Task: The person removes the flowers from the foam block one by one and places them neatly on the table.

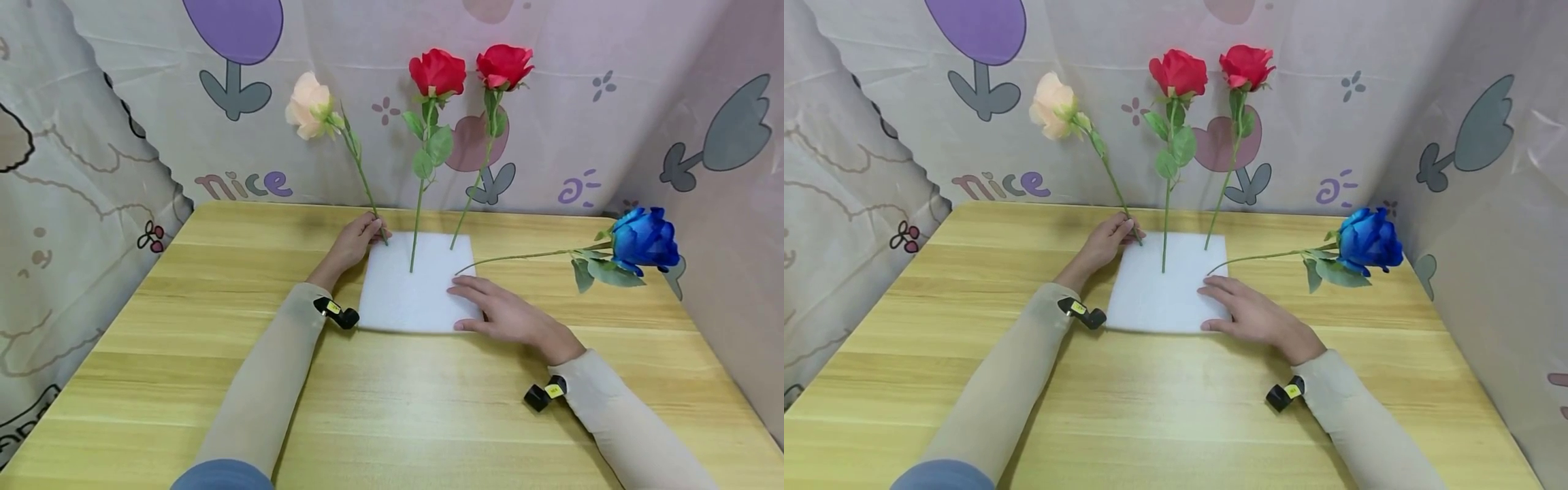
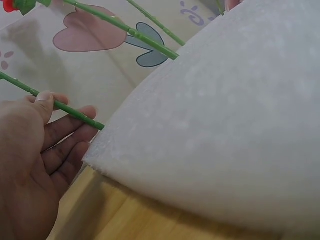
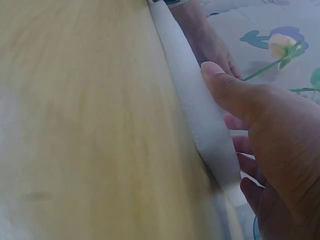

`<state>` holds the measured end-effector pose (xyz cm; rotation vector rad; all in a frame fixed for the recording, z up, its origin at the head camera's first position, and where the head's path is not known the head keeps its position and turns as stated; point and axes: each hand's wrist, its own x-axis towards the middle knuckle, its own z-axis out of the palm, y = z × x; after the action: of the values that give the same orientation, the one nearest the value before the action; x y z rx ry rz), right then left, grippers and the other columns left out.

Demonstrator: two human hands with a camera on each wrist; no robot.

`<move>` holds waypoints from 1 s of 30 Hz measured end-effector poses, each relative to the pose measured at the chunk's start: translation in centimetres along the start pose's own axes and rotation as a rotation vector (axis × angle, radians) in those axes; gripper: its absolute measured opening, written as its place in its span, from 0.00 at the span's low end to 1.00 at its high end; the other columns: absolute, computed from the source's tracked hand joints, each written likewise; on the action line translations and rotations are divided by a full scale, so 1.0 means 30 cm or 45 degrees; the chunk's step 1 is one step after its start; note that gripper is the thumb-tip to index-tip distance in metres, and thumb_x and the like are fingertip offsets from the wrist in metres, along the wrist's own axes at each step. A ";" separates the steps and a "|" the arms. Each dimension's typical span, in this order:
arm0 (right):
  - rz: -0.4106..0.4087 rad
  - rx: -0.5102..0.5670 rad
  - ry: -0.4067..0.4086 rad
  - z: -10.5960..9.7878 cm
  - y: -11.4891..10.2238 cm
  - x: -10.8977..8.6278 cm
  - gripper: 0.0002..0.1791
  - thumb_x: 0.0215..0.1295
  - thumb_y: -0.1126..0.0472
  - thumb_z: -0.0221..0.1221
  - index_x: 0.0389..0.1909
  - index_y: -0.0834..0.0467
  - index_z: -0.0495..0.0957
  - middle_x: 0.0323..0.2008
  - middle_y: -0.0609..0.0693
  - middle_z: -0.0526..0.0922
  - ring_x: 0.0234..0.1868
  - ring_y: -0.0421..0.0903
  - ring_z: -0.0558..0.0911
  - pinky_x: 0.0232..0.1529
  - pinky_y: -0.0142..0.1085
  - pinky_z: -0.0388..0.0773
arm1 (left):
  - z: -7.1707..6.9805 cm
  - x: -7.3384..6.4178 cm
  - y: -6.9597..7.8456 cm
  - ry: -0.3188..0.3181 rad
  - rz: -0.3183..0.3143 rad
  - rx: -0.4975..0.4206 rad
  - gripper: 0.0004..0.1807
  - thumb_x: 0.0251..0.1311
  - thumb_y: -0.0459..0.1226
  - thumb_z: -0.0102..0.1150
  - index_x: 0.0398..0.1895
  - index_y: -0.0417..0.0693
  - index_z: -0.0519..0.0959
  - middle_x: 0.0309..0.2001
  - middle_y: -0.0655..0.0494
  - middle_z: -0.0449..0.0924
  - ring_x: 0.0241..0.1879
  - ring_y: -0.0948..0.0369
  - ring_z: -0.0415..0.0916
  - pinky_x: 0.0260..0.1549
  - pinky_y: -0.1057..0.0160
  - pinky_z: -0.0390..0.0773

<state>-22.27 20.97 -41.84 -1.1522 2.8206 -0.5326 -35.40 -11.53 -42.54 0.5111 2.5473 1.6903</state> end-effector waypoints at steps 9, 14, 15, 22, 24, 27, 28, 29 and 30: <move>0.011 0.007 -0.006 -0.003 -0.005 0.000 0.38 0.67 0.36 0.55 0.71 0.54 0.65 0.73 0.52 0.59 0.73 0.51 0.58 0.70 0.48 0.59 | -0.003 0.001 0.010 -0.001 -0.038 -0.025 0.17 0.77 0.46 0.38 0.46 0.41 0.72 0.46 0.46 0.83 0.49 0.54 0.79 0.52 0.58 0.78; 0.001 -0.002 -0.005 -0.003 -0.005 0.000 0.39 0.67 0.36 0.55 0.71 0.55 0.64 0.73 0.53 0.59 0.73 0.52 0.58 0.70 0.48 0.59 | -0.008 0.001 0.014 -0.009 -0.080 -0.047 0.17 0.77 0.45 0.39 0.45 0.41 0.72 0.46 0.46 0.83 0.50 0.54 0.79 0.53 0.59 0.78; 0.000 -0.004 -0.006 -0.003 -0.005 0.001 0.39 0.67 0.36 0.55 0.71 0.54 0.64 0.73 0.53 0.59 0.73 0.52 0.58 0.70 0.48 0.59 | -0.009 0.001 0.014 -0.012 -0.085 -0.051 0.17 0.77 0.45 0.39 0.46 0.41 0.72 0.46 0.45 0.83 0.50 0.54 0.79 0.53 0.59 0.78; 0.002 -0.001 -0.009 -0.006 -0.008 0.002 0.39 0.67 0.35 0.55 0.71 0.54 0.64 0.73 0.53 0.59 0.73 0.52 0.58 0.70 0.48 0.59 | -0.015 0.001 0.022 -0.032 -0.101 -0.102 0.18 0.76 0.46 0.39 0.47 0.39 0.71 0.48 0.42 0.82 0.52 0.52 0.79 0.55 0.58 0.77; 0.002 -0.001 -0.010 -0.007 -0.009 0.003 0.39 0.67 0.35 0.54 0.71 0.54 0.64 0.73 0.53 0.59 0.73 0.52 0.58 0.70 0.48 0.59 | -0.016 0.000 0.025 -0.032 -0.104 -0.100 0.17 0.76 0.45 0.39 0.47 0.39 0.70 0.48 0.42 0.82 0.52 0.52 0.79 0.55 0.59 0.77; 0.005 0.001 -0.012 -0.008 -0.010 0.003 0.39 0.67 0.35 0.54 0.71 0.54 0.64 0.73 0.53 0.59 0.73 0.52 0.58 0.70 0.49 0.59 | -0.018 0.000 0.027 -0.028 -0.102 -0.086 0.17 0.77 0.45 0.39 0.46 0.41 0.70 0.48 0.42 0.83 0.52 0.53 0.80 0.54 0.59 0.78; 0.005 0.002 -0.013 -0.008 -0.010 0.003 0.39 0.67 0.35 0.54 0.71 0.54 0.64 0.73 0.53 0.59 0.73 0.52 0.58 0.70 0.49 0.59 | -0.017 0.000 0.027 -0.029 -0.100 -0.081 0.16 0.77 0.45 0.39 0.45 0.41 0.70 0.47 0.42 0.83 0.51 0.53 0.80 0.53 0.60 0.78; 0.005 0.000 -0.015 -0.008 -0.010 0.004 0.39 0.67 0.35 0.54 0.71 0.54 0.64 0.73 0.53 0.59 0.73 0.52 0.58 0.70 0.49 0.59 | -0.017 0.000 0.029 -0.029 -0.098 -0.078 0.16 0.77 0.45 0.38 0.45 0.41 0.70 0.47 0.42 0.83 0.51 0.53 0.80 0.53 0.60 0.78; 0.005 0.000 -0.016 -0.008 -0.010 0.004 0.39 0.67 0.35 0.54 0.72 0.54 0.64 0.73 0.53 0.59 0.73 0.52 0.58 0.70 0.49 0.59 | -0.018 0.000 0.030 -0.031 -0.097 -0.076 0.16 0.77 0.45 0.38 0.45 0.41 0.69 0.47 0.42 0.83 0.51 0.53 0.80 0.53 0.59 0.78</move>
<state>-22.20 20.76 -41.52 -1.1457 2.8118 -0.5239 -35.28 -11.69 -41.51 0.4227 2.4580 1.7171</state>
